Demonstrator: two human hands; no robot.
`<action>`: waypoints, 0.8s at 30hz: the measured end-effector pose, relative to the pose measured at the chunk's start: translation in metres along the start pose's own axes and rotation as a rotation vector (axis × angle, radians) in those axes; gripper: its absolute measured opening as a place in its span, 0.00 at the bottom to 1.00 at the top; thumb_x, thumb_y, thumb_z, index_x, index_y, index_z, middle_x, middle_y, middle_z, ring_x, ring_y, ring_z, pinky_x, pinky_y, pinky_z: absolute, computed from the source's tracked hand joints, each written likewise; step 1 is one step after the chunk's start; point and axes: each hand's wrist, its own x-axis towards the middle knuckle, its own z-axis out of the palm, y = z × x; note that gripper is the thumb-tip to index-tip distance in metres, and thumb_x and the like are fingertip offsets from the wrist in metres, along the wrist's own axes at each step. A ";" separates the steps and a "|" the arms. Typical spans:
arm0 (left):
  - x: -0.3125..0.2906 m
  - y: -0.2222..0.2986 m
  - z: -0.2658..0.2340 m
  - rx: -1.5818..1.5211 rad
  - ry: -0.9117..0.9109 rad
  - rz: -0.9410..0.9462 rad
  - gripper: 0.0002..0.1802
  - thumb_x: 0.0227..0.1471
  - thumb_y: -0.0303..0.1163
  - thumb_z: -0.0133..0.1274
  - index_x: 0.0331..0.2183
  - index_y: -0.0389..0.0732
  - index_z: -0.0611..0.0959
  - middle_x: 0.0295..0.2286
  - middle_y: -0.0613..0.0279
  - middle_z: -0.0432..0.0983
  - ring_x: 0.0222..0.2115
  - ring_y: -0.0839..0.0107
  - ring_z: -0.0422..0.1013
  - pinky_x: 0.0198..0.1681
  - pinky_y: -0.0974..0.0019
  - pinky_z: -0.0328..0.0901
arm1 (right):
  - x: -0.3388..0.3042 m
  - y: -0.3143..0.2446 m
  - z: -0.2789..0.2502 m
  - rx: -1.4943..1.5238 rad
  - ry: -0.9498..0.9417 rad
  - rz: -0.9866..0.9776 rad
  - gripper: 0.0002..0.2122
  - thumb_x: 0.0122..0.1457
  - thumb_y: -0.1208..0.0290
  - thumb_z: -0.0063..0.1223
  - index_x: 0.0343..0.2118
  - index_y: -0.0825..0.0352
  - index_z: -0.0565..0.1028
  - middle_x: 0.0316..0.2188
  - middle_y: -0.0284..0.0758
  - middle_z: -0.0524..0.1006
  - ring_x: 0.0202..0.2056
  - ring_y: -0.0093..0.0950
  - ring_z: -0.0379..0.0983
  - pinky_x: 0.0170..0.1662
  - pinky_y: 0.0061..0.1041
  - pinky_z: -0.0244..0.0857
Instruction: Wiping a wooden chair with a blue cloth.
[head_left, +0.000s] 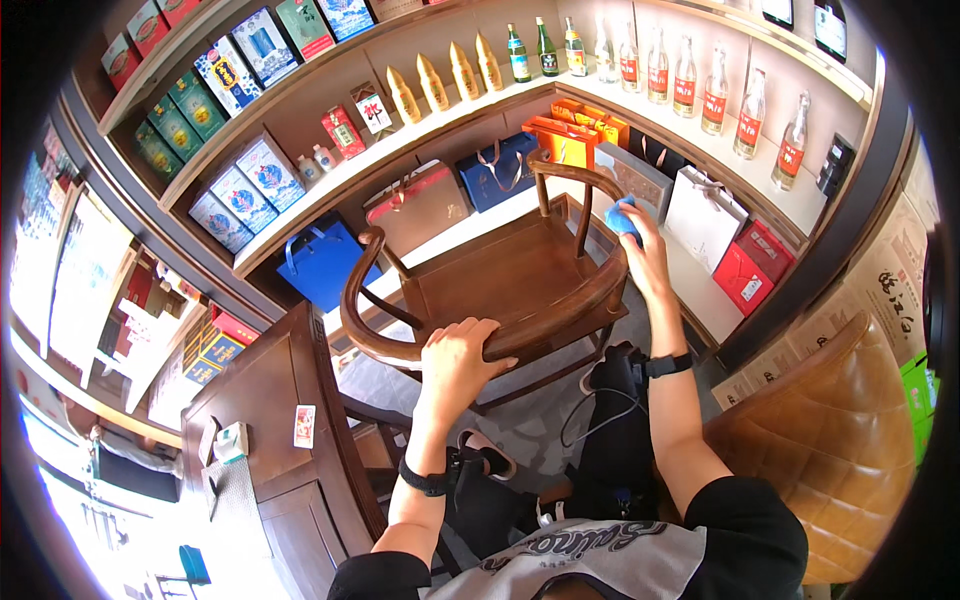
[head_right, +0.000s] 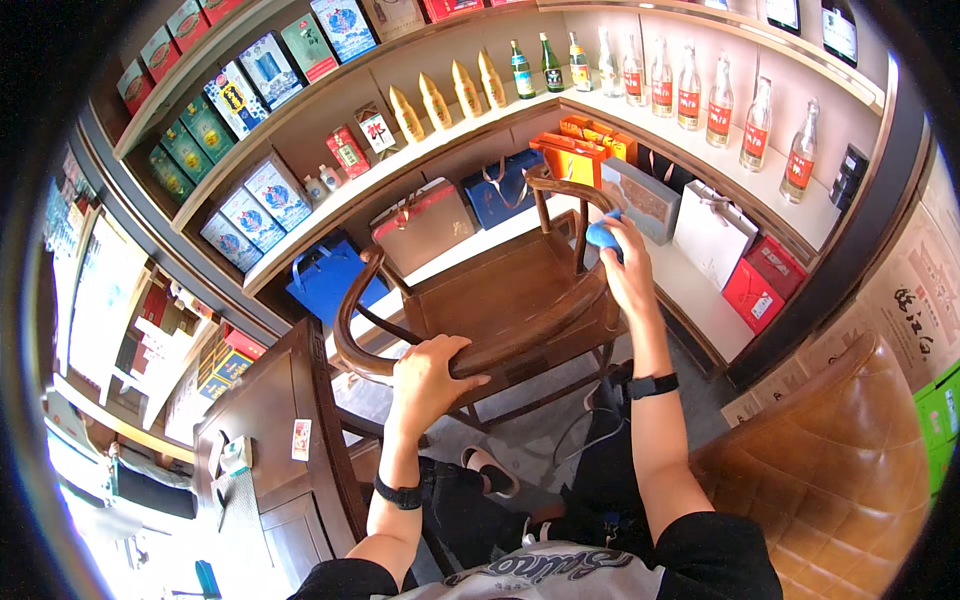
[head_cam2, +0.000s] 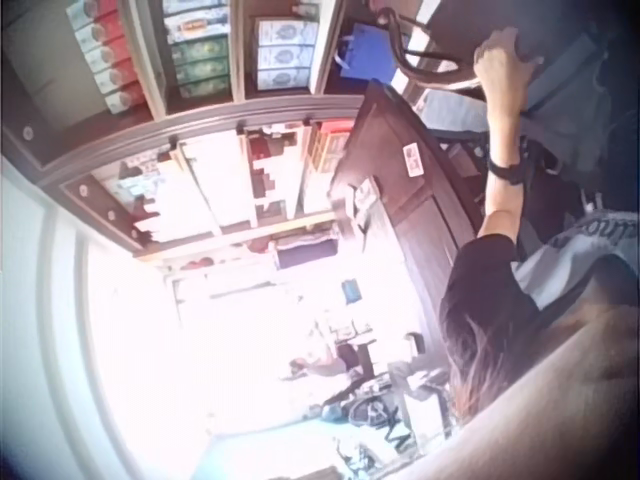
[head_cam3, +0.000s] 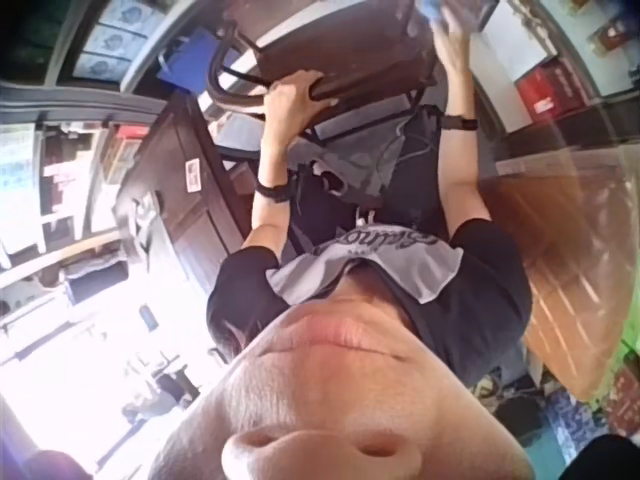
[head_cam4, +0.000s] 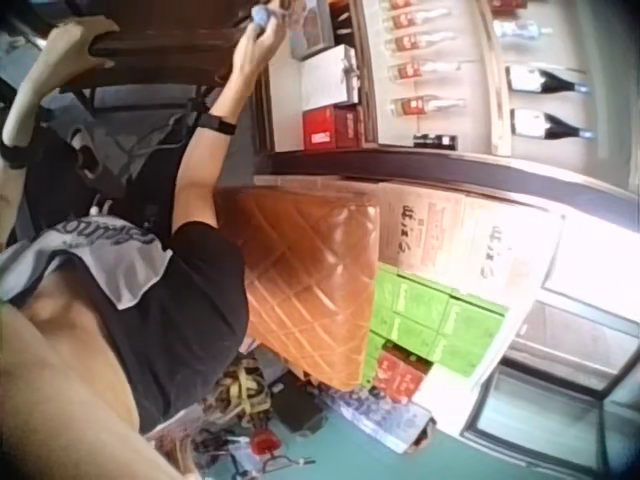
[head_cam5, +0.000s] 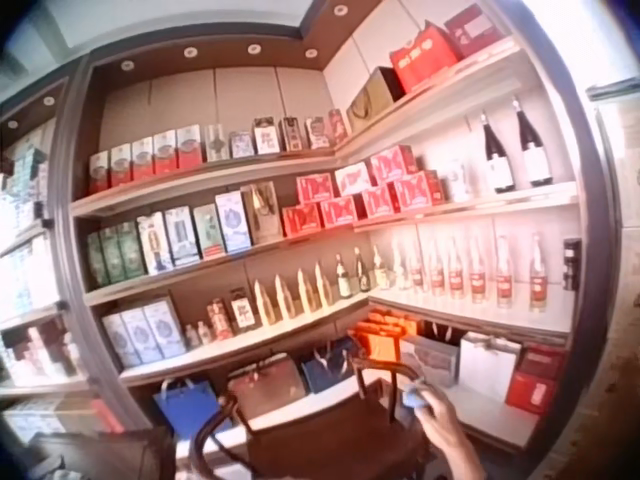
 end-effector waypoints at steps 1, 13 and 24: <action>0.000 -0.001 0.001 0.010 0.010 0.011 0.25 0.33 0.43 0.66 0.35 0.40 0.80 0.27 0.58 0.75 0.32 0.58 0.72 0.37 0.59 0.66 | 0.004 0.005 -0.003 -0.003 0.000 0.000 0.17 0.54 0.76 0.48 0.48 0.67 0.70 0.50 0.43 0.69 0.56 0.36 0.62 0.59 0.31 0.52; 0.007 -0.100 -0.009 -0.242 0.214 -0.465 0.16 0.54 0.40 0.47 0.25 0.41 0.82 0.14 0.62 0.74 0.18 0.69 0.72 0.28 0.67 0.65 | 0.057 0.022 -0.013 0.168 -0.451 -0.015 0.14 0.57 0.64 0.45 0.27 0.68 0.80 0.32 0.36 0.76 0.41 0.29 0.71 0.48 0.27 0.60; 0.007 -0.100 -0.004 -0.258 0.329 -0.358 0.20 0.55 0.39 0.45 0.19 0.37 0.79 0.13 0.61 0.69 0.15 0.73 0.64 0.23 0.67 0.58 | -0.102 -0.226 0.103 -0.238 -0.083 -0.466 0.08 0.41 0.65 0.55 0.22 0.65 0.76 0.23 0.36 0.72 0.30 0.33 0.65 0.36 0.36 0.55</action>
